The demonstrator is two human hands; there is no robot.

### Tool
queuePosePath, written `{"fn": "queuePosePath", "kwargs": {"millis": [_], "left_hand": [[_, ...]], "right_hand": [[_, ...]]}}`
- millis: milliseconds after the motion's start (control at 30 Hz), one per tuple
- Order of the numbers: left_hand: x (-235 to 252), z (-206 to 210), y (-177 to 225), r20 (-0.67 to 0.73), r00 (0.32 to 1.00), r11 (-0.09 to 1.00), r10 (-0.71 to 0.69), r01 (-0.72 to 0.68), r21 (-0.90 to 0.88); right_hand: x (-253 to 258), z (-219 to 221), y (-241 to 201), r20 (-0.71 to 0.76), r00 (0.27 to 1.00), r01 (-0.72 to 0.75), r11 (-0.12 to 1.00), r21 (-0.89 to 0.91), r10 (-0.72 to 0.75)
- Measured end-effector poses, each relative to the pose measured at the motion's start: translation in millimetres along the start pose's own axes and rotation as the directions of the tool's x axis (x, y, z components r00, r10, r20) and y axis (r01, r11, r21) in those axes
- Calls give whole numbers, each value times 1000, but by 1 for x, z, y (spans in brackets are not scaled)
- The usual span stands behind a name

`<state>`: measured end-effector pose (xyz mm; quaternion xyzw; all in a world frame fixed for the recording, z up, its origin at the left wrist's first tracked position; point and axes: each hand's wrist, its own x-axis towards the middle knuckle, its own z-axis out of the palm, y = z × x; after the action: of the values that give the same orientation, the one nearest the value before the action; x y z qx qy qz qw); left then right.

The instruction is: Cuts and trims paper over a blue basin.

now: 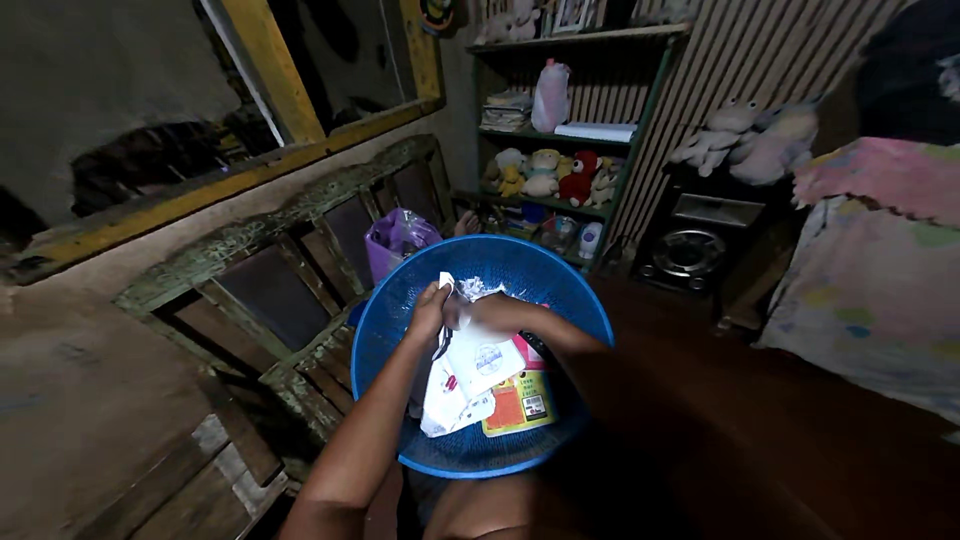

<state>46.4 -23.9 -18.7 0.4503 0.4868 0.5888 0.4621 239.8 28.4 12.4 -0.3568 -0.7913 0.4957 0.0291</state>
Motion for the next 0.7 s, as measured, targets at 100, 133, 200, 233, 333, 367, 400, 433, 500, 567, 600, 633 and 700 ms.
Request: {"fn": "queuePosePath", "kwargs": {"millis": [100, 133, 200, 233, 333, 367, 400, 433, 500, 567, 600, 633, 700], "left_hand": [[0, -2, 1, 30, 1000, 1000, -2, 2, 9], [0, -2, 2, 36, 999, 1000, -1, 1, 9], [-1, -3, 5, 41, 999, 1000, -12, 12, -4], [-1, -3, 6, 44, 999, 1000, -24, 25, -13], [1, -4, 10, 57, 998, 999, -32, 33, -15], [1, -5, 11, 62, 998, 999, -34, 34, -2], [2, -6, 12, 69, 997, 999, -35, 34, 9], [2, -5, 13, 78, 996, 999, -37, 36, 17], [-1, -3, 15, 96, 994, 999, -43, 42, 16], [0, -2, 17, 100, 994, 999, -40, 40, 10], [1, -3, 18, 100, 994, 999, -44, 43, 12], [1, -3, 18, 98, 994, 999, -42, 40, 16], [3, -3, 19, 89, 996, 999, -24, 21, 33]], "right_hand": [[2, 0, -1, -16, 1000, 14, 1000, 1, -14], [3, 0, -1, -18, 1000, 26, 1000, 8, -25], [4, 2, -1, -23, 999, 46, 999, 22, -45], [5, 3, 0, -27, 998, 55, 998, 23, -54], [7, 4, 0, -40, 996, 85, 996, 20, -84], [6, 5, 0, -46, 995, 95, 995, 23, -94], [6, 5, 0, -54, 993, 104, 994, 33, -102], [7, 5, -1, -60, 992, 115, 992, 50, -112], [9, 5, -1, -69, 991, 121, 989, 80, -116], [12, 4, 0, -79, 990, 123, 989, 81, -117], [13, 3, -1, -84, 989, 126, 989, 76, -120], [12, 3, -1, -87, 989, 129, 989, 67, -123], [11, 1, -2, -91, 986, 144, 988, 61, -138]]}}
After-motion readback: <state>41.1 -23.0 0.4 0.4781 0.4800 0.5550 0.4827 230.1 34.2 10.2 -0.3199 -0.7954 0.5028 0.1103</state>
